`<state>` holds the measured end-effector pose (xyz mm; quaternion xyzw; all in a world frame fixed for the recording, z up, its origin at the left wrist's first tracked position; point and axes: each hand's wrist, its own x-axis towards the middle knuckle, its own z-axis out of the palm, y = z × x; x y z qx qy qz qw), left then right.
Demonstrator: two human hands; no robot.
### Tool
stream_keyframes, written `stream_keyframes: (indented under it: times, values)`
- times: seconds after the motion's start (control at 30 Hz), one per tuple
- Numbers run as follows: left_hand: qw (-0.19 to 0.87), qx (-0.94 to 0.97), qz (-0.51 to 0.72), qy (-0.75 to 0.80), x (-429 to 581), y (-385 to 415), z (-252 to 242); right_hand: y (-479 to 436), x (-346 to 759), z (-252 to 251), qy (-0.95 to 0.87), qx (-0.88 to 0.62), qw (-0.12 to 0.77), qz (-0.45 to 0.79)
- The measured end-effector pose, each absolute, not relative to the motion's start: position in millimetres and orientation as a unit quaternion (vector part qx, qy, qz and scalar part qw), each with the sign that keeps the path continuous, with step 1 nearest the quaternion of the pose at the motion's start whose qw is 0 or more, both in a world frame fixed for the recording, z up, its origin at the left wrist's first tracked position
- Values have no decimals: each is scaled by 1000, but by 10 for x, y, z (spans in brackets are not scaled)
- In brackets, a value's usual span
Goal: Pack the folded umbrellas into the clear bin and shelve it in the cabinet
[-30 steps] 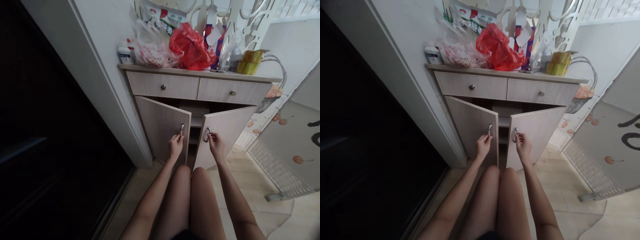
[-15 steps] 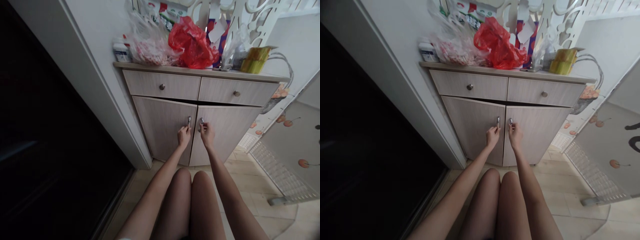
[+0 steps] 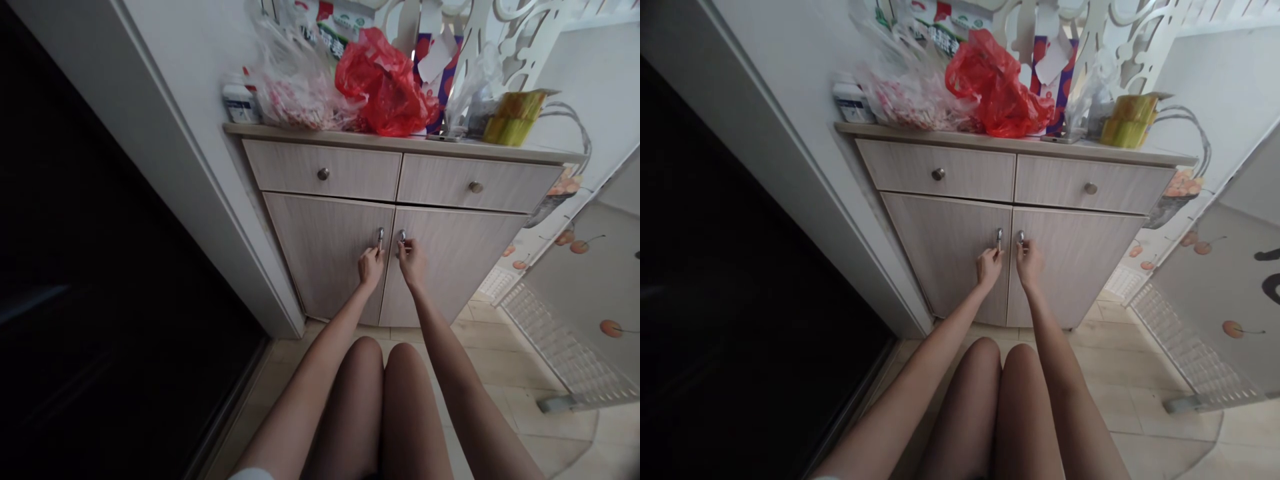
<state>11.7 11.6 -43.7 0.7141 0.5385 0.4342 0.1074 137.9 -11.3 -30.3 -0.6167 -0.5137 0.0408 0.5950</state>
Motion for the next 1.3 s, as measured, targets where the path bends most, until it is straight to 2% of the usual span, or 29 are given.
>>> stream_keyframes:
  times: [1.3]
  values:
    - [124,712,437,536,203,314,-374,163,1372,-299,-503,-612,609,38]
